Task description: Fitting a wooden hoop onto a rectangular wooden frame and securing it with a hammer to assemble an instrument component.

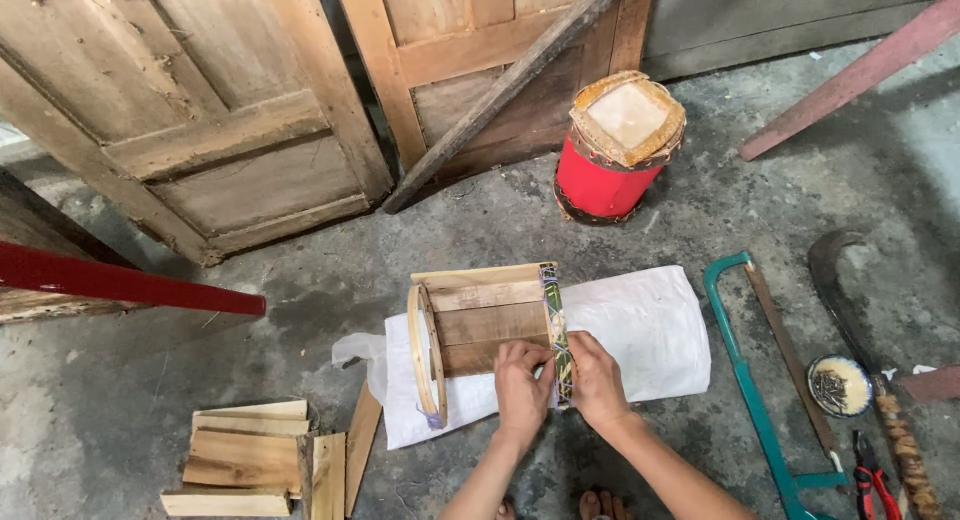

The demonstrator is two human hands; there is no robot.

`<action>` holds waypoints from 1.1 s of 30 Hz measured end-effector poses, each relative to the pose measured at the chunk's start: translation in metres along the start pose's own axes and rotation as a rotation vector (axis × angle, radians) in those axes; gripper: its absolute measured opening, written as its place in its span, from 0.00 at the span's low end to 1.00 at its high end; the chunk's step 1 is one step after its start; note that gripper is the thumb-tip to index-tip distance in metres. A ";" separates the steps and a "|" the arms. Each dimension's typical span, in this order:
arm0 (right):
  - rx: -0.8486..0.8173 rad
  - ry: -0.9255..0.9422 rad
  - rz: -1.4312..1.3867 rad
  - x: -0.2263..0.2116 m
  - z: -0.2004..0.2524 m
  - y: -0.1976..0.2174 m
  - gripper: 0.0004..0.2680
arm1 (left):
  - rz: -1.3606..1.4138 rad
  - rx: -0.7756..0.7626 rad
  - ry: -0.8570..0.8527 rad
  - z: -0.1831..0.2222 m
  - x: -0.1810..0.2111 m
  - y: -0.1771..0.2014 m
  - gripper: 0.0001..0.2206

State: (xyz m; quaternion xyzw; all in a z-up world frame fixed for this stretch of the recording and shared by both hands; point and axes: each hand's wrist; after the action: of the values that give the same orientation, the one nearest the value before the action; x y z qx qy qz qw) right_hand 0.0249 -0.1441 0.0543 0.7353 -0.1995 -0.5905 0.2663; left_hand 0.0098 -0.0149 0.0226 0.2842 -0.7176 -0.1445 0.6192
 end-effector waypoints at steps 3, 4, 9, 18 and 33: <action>-0.004 -0.024 0.029 0.007 0.000 -0.004 0.12 | -0.075 0.036 -0.003 0.000 0.005 -0.001 0.04; -0.002 -0.025 0.030 0.006 0.000 -0.004 0.12 | -0.074 0.035 -0.004 -0.001 0.007 -0.003 0.04; 0.025 0.046 0.042 0.011 0.001 -0.005 0.16 | -0.077 0.105 0.030 0.001 0.017 -0.005 0.07; 0.053 0.058 0.009 0.008 0.001 -0.001 0.14 | -0.112 0.139 0.009 0.002 0.009 -0.018 0.07; 0.002 0.088 0.014 0.007 0.004 0.001 0.16 | -0.147 0.123 -0.058 0.000 0.004 -0.014 0.08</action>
State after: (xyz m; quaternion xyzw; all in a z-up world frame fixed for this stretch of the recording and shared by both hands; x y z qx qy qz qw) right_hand 0.0223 -0.1498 0.0486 0.7594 -0.1934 -0.5554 0.2782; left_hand 0.0132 -0.0287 0.0177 0.3694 -0.7198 -0.1533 0.5673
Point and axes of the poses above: each hand's wrist, its own z-axis away from the middle knuckle, its own y-axis out of the back of the hand, x = y × z, and after that the axes turned 4 degrees about -z, right-handed
